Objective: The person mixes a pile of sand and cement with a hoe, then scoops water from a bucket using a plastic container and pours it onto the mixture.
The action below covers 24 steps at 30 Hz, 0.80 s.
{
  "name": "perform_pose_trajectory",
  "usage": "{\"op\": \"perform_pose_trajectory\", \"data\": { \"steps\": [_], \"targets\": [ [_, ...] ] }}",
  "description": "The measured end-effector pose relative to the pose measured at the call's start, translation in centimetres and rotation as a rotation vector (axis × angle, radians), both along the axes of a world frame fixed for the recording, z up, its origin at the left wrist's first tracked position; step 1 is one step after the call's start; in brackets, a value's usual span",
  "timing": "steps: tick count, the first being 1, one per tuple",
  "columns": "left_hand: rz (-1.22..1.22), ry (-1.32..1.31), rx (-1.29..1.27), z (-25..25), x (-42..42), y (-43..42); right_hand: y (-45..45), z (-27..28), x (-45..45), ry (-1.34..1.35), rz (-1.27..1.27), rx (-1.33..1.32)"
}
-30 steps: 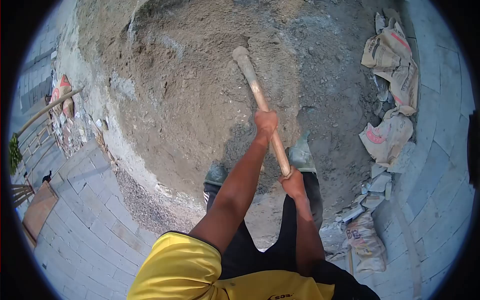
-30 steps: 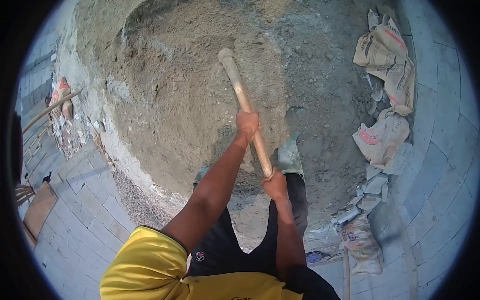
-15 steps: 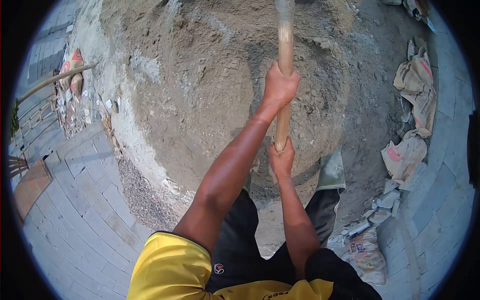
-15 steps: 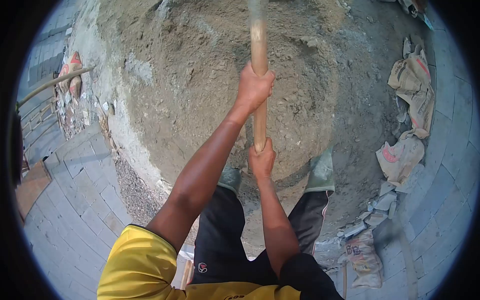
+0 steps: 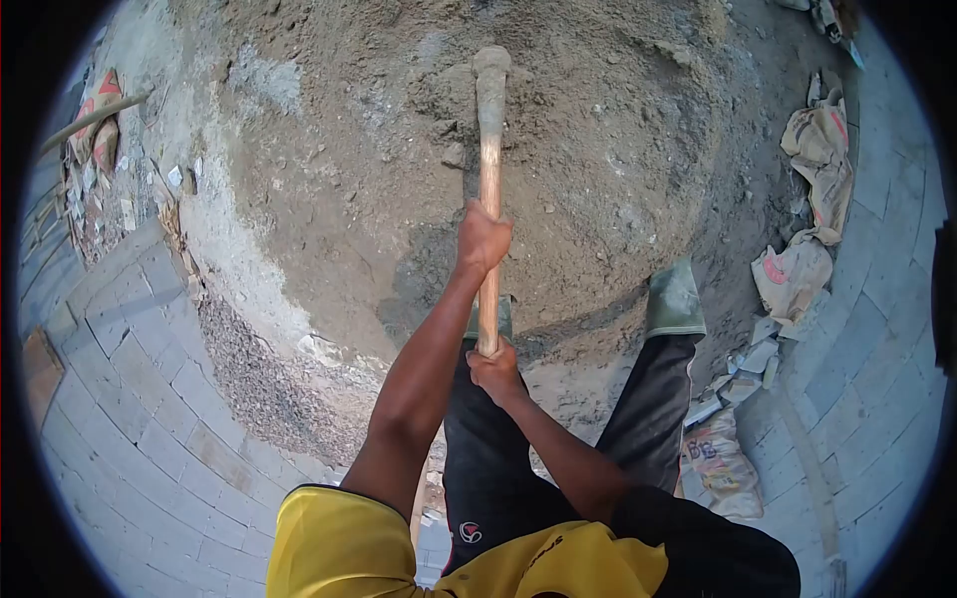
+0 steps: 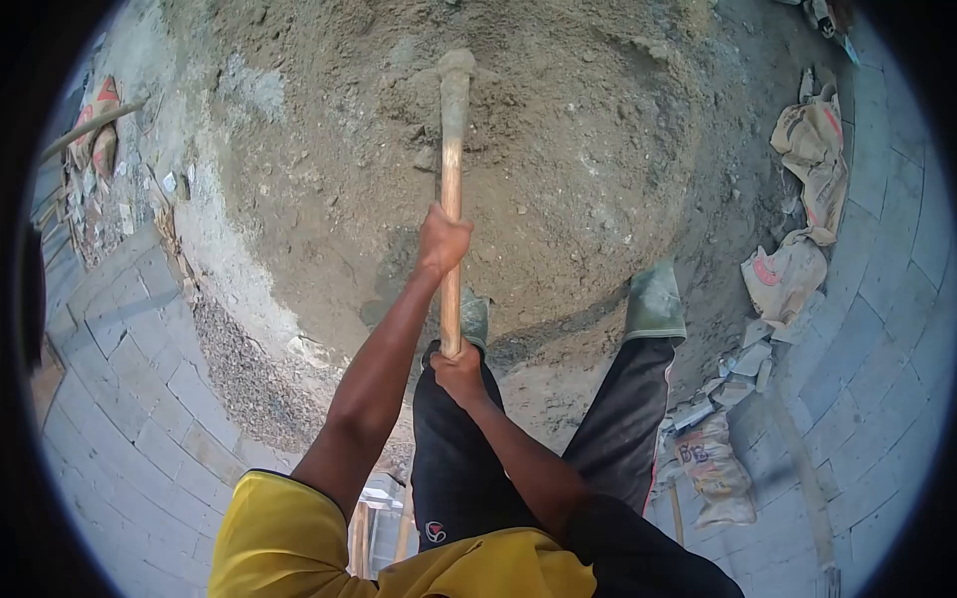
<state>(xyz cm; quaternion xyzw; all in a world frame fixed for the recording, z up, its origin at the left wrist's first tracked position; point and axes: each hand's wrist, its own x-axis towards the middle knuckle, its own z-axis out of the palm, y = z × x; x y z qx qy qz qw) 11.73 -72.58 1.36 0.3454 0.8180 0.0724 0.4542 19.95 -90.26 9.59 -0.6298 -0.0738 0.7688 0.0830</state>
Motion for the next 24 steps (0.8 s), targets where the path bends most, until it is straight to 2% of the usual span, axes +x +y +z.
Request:
{"op": "perform_pose_trajectory", "data": {
  "steps": [1,2,3,4,5,6,7,9,10,11,12,13,15,17,19,20,21,22,24],
  "targets": [
    [0.143,-0.082,-0.039,0.3,0.8,-3.5,-1.4,2.9,2.0,-0.106,0.137,0.014],
    [0.284,-0.165,-0.084,1.0,1.8,-6.4,-4.4,4.5,4.1,-0.232,0.237,0.249],
    [0.419,-0.27,-0.119,4.1,3.0,-7.4,-6.9,5.2,6.1,-0.353,0.338,0.485],
    [0.553,-0.368,-0.168,7.5,4.1,-8.2,-8.1,6.3,8.0,-0.379,0.397,0.419],
    [0.55,-0.366,-0.192,8.9,5.3,-9.4,-8.9,7.4,10.0,-0.403,0.459,0.353],
    [0.662,-0.459,-0.11,9.5,6.4,-9.9,-9.0,7.2,11.9,-0.419,0.53,0.286],
    [0.771,-0.552,-0.022,9.8,7.2,-9.9,-8.8,5.9,13.3,-0.481,0.596,0.337],
    [0.793,-0.577,0.084,10.8,7.9,-4.4,-4.7,2.8,15.3,-0.494,0.623,0.525],
    [0.801,-0.557,0.138,10.2,8.1,-1.4,-1.4,1.2,15.4,-0.473,0.509,0.613],
    [0.776,-0.521,0.23,9.1,8.3,2.0,3.0,0.1,15.4,-0.474,0.554,0.668],
    [0.744,-0.504,0.378,8.7,8.7,5.8,6.9,-1.0,15.3,-0.447,0.532,0.637],
    [0.69,-0.375,0.422,7.2,9.0,9.3,11.1,-1.9,15.2,-0.436,0.537,0.635],
    [0.618,-0.394,0.356,2.9,10.3,12.2,12.3,-2.1,16.9,-0.435,0.534,0.616],
    [0.545,-0.351,0.072,-1.7,14.6,6.6,8.2,-2.3,19.5,-0.417,0.516,0.345],
    [0.464,-0.235,-0.21,-4.8,20.5,-3.5,-2.4,-0.8,23.3,-0.419,0.436,0.119],
    [0.363,-0.119,-0.07,-10.0,22.4,-9.5,-3.5,1.2,24.5,-0.457,0.514,0.089],
    [0.408,-0.181,-0.1,-5.7,23.2,-9.6,-6.3,1.2,25.8,-0.424,0.488,0.031],
    [0.428,-0.198,-0.087,-5.8,23.8,-12.1,-7.1,2.5,26.0,-0.426,0.492,0.031],
    [0.536,-0.266,-0.169,-2.4,24.5,-16.5,-10.6,6.0,26.4,-0.444,0.527,0.015]
  ]
}}
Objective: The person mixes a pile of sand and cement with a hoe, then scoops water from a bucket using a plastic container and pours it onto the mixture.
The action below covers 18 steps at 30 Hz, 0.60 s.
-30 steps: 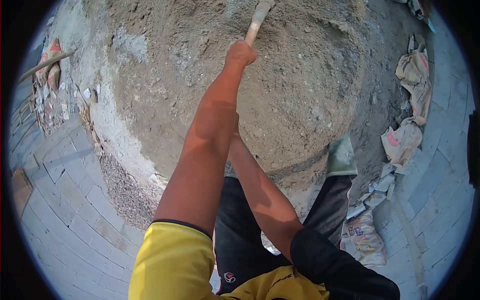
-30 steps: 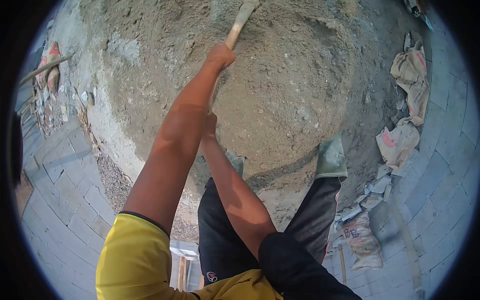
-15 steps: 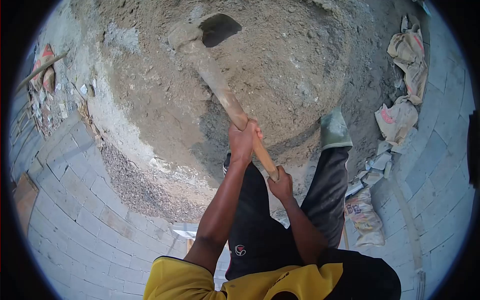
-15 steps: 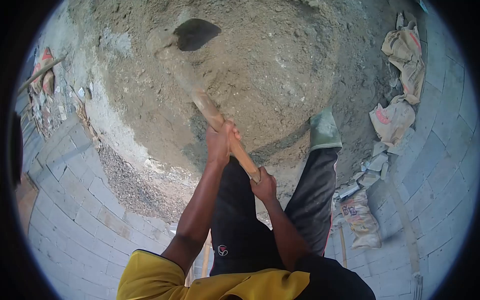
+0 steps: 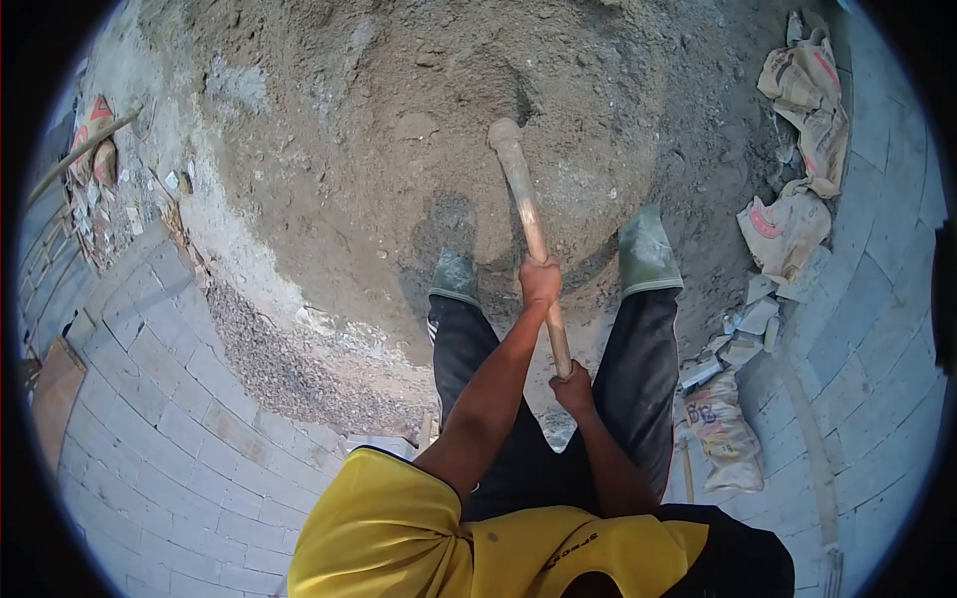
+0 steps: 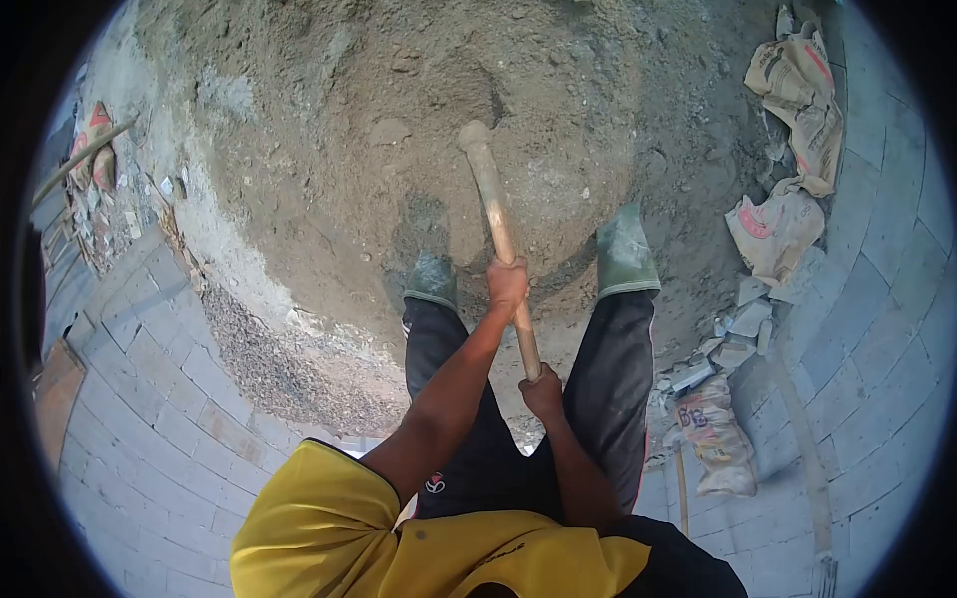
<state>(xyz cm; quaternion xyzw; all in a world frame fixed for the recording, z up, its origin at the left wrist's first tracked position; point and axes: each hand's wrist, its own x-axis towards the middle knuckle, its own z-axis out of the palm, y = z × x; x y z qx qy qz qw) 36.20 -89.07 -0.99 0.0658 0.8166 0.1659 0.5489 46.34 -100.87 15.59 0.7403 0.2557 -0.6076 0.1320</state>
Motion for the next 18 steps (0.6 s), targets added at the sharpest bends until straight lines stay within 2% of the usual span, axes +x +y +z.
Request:
{"op": "perform_pose_trajectory", "data": {
  "steps": [2,5,7,9,11,12,14,16,18],
  "targets": [
    [0.093,-0.078,-0.081,5.3,0.2,-0.4,-2.0,1.9,-0.5,-0.089,0.126,-0.005],
    [0.159,-0.132,-0.085,7.3,-1.4,-0.7,-3.2,3.3,-2.2,-0.141,0.155,-0.077],
    [0.236,-0.187,0.008,7.3,-3.0,1.0,-1.2,1.7,-2.9,-0.15,0.192,0.041],
    [0.288,-0.165,0.127,8.2,-4.9,8.9,3.0,-2.5,-2.9,-0.109,0.249,0.171],
    [0.267,-0.104,0.241,7.6,-5.9,17.4,11.0,-5.9,-3.1,-0.083,0.248,0.398],
    [0.256,-0.126,0.396,6.1,-6.1,20.9,15.5,-7.3,-3.1,-0.056,0.227,0.436],
    [0.177,-0.141,0.47,3.4,-5.2,26.2,21.0,-10.1,-2.0,-0.094,0.261,0.476],
    [0.126,-0.126,0.325,-0.1,-2.2,25.4,18.0,-10.1,-0.4,-0.109,0.194,0.403],
    [0.031,-0.145,0.101,-1.5,1.7,18.8,13.5,-7.9,1.0,-0.144,0.104,0.336]
  ]
}}
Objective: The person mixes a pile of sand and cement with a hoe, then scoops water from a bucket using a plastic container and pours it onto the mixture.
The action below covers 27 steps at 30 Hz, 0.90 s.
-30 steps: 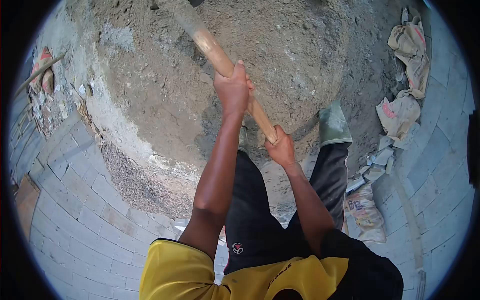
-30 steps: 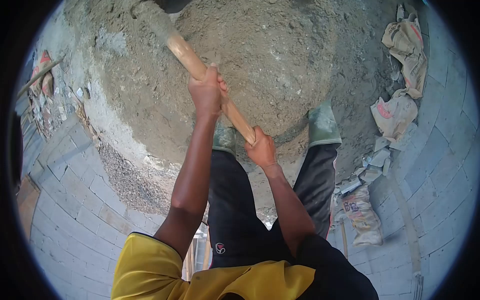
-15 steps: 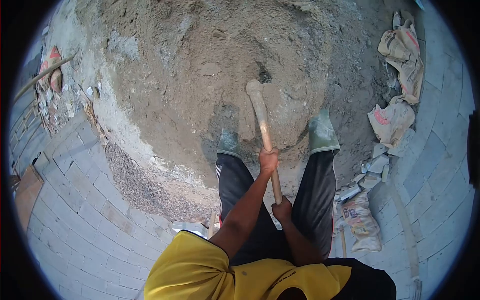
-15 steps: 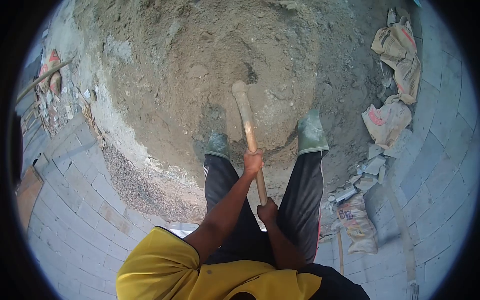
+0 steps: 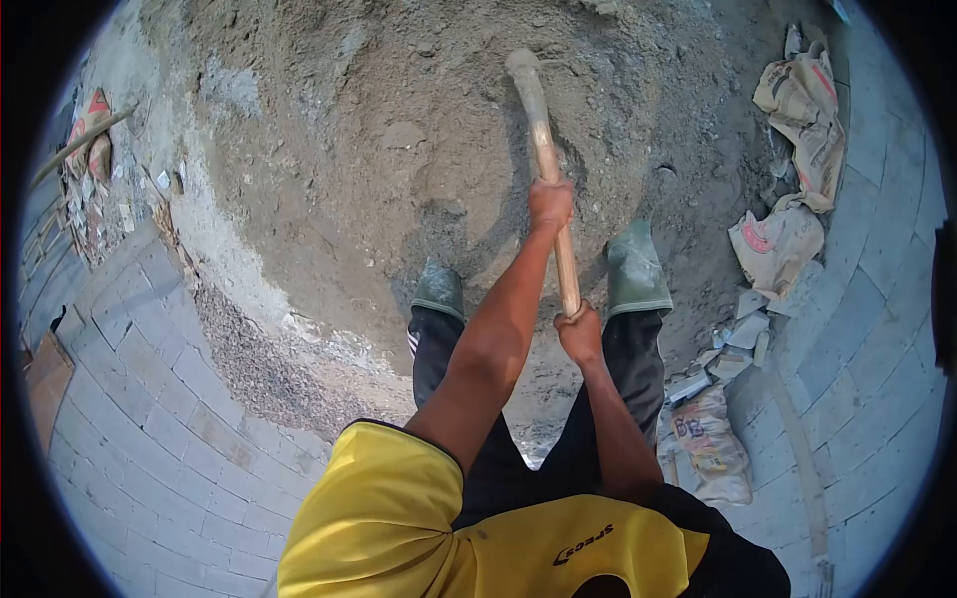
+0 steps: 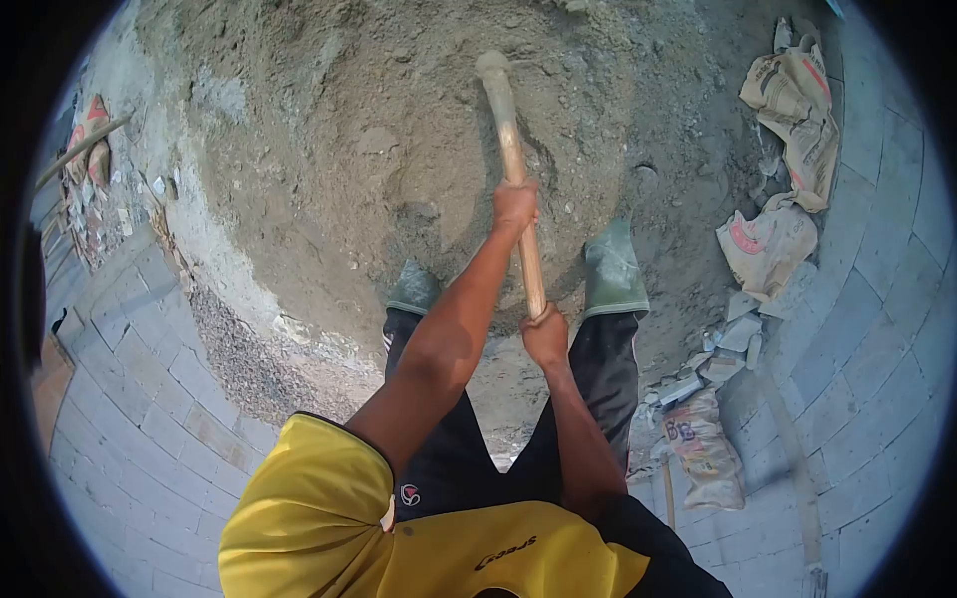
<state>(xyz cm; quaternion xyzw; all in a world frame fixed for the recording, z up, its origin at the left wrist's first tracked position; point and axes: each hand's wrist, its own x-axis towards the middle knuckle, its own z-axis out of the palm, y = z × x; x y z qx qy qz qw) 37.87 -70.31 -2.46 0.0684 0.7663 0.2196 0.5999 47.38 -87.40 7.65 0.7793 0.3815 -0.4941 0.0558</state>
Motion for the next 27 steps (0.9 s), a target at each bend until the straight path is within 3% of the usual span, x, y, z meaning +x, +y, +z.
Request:
{"op": "perform_pose_trajectory", "data": {
  "steps": [3,7,10,14,16,18,21,23,25,27],
  "targets": [
    [0.138,-0.099,-0.069,4.8,1.8,-7.7,-5.2,8.4,1.6,0.006,-0.121,-0.205],
    [0.241,-0.192,-0.092,11.8,-1.8,-13.7,-10.9,16.1,-0.9,0.011,0.121,-0.222],
    [0.328,-0.104,0.036,14.3,-6.8,-10.9,-7.4,12.8,-2.3,0.048,0.186,-0.167],
    [0.393,0.028,0.288,10.0,-14.5,-0.8,2.8,3.4,-6.8,0.136,0.345,0.062],
    [0.379,0.074,0.304,6.7,-16.2,2.1,6.3,2.1,-8.9,0.146,0.334,0.025],
    [0.325,0.041,0.102,5.2,-16.4,-0.6,4.7,4.0,-9.4,0.213,0.271,-0.085],
    [0.147,-0.087,-0.349,4.7,-14.8,-9.8,-4.8,8.0,-8.5,0.323,0.059,-0.237],
    [0.27,-0.153,-0.269,8.3,-11.8,-13.2,-7.8,11.4,-7.1,0.135,0.179,-0.335],
    [0.254,-0.192,-0.246,11.5,-11.6,-14.5,-9.5,12.4,-5.9,0.066,0.095,-0.283],
    [0.398,-0.454,-0.042,14.8,-11.8,-9.6,-7.9,10.1,-5.7,0.024,0.124,0.123]
  ]
}}
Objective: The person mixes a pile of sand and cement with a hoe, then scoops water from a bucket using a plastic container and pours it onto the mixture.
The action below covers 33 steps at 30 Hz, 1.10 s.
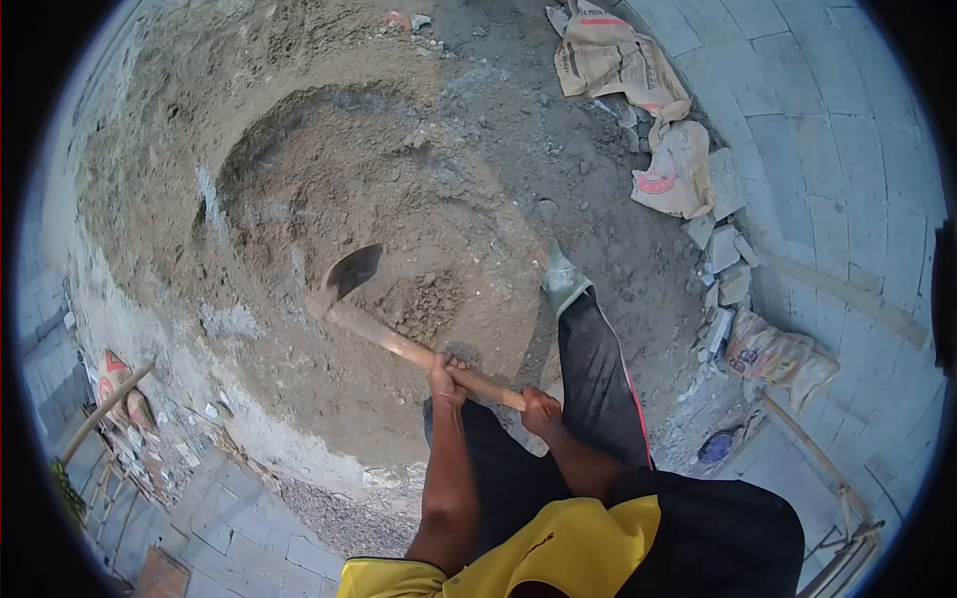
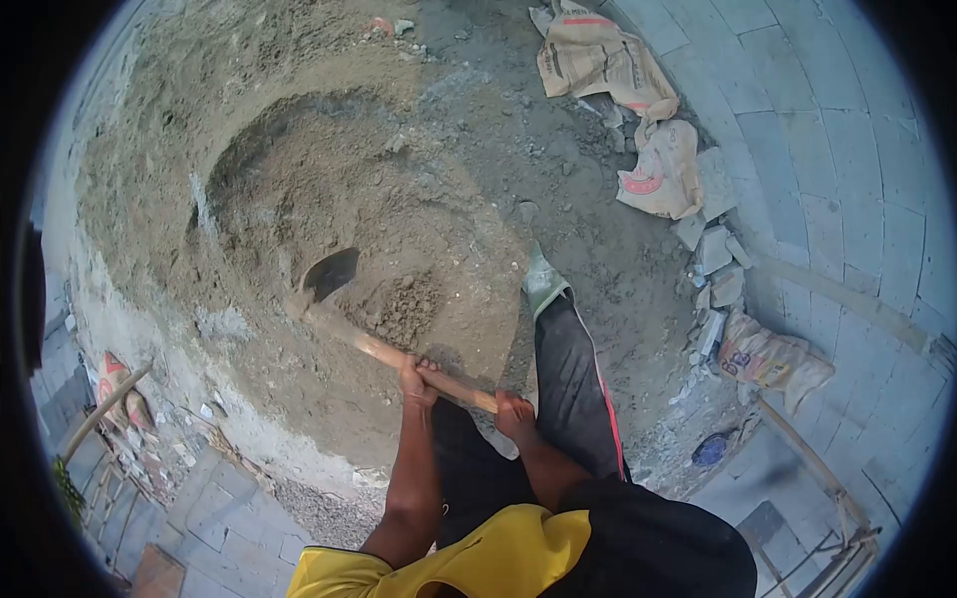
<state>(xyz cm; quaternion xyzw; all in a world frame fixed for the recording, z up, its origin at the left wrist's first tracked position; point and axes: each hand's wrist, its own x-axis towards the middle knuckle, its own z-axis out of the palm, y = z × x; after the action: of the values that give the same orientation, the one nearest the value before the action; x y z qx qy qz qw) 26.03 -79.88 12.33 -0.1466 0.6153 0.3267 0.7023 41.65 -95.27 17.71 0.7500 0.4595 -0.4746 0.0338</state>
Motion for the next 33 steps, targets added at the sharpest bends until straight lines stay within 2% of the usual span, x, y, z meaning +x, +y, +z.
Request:
{"op": "perform_pose_trajectory", "data": {
  "steps": [1,3,5,6,8,9,10,11,13,14,16,17,18,19,22,23,24,25,27,28,29,30,31,32,33],
  "targets": [
    [-0.073,-0.04,0.193,0.8,-1.0,3.1,1.7,-1.3,0.4,0.038,0.039,0.262],
    [-0.071,-0.136,0.377,6.2,-1.2,11.1,10.0,1.5,2.2,0.236,0.083,0.356],
    [-0.191,-0.407,0.588,7.2,-2.2,17.1,15.1,6.1,4.6,0.29,0.028,0.215],
    [-0.251,-0.42,0.561,9.4,-1.0,18.4,16.9,7.7,6.6,0.244,-0.024,0.265],
    [-0.82,-0.044,0.489,15.1,2.1,20.7,16.6,10.7,9.1,0.196,-0.1,0.323],
    [-0.859,-0.053,0.514,16.0,3.3,21.1,15.8,11.7,11.2,0.136,-0.159,0.388],
    [-1.317,0.172,0.533,16.4,3.2,20.3,14.5,12.6,12.9,0.078,-0.226,0.445],
    [-1.767,0.419,0.534,16.7,2.8,18.9,13.1,13.5,14.6,0.023,-0.268,0.395],
    [-1.796,0.496,0.339,16.9,0.6,14.1,9.5,14.7,17.5,-0.091,-0.375,0.293],
    [-1.914,0.504,0.269,15.4,-2.0,11.0,8.2,14.9,19.1,-0.163,-0.437,0.253],
    [-2.124,0.34,-0.045,18.8,-2.5,4.5,7.0,15.7,22.4,-0.289,-0.535,0.067],
    [-2.136,0.186,-0.17,20.7,-2.2,1.5,7.3,16.1,24.2,-0.334,-0.574,0.03],
    [-2.008,0.321,-0.233,16.8,-7.2,-3.3,7.6,15.8,26.4,-0.377,-0.608,-0.009],
    [-1.522,0.222,-0.052,17.4,-8.0,-5.8,7.6,13.2,28.7,-0.424,-0.603,-0.096],
    [-1.522,0.298,-0.204,17.6,-7.8,-6.0,5.9,1.9,38.7,-0.552,-0.614,-0.25],
    [-0.767,0.079,-0.389,13.5,-12.9,-8.6,5.1,0.0,42.3,-0.561,-0.61,-0.315],
    [-0.774,0.076,-0.387,12.9,-10.8,-7.8,4.5,0.1,46.0,-0.604,-0.666,-0.365],
    [-0.988,0.198,-0.31,12.6,-7.6,-6.7,3.5,0.4,49.4,-0.655,-0.723,-0.413],
    [-1.378,0.51,-0.227,20.4,-6.6,-7.6,0.9,0.0,53.3,-0.649,-0.646,-0.502],
    [-1.533,0.654,-0.139,21.7,-3.4,-8.0,-0.4,-0.1,54.9,-0.637,-0.579,-0.525],
    [-1.281,0.706,-0.066,23.0,-1.8,-8.0,-2.0,-0.2,55.3,-0.615,-0.51,-0.533],
    [-1.37,0.615,-0.091,23.5,0.0,-7.1,-2.6,-0.3,55.8,-0.597,-0.46,-0.51],
    [-1.497,0.671,-0.107,27.3,6.9,-4.9,-2.2,1.4,55.6,-0.54,-0.502,-0.57],
    [-1.53,0.658,-0.091,26.2,6.2,-5.9,-2.0,2.8,55.4,-0.543,-0.479,-0.617],
    [-1.491,0.632,-0.1,27.1,7.8,-6.3,-3.2,3.2,55.0,-0.571,-0.478,-0.57]
  ]
}}
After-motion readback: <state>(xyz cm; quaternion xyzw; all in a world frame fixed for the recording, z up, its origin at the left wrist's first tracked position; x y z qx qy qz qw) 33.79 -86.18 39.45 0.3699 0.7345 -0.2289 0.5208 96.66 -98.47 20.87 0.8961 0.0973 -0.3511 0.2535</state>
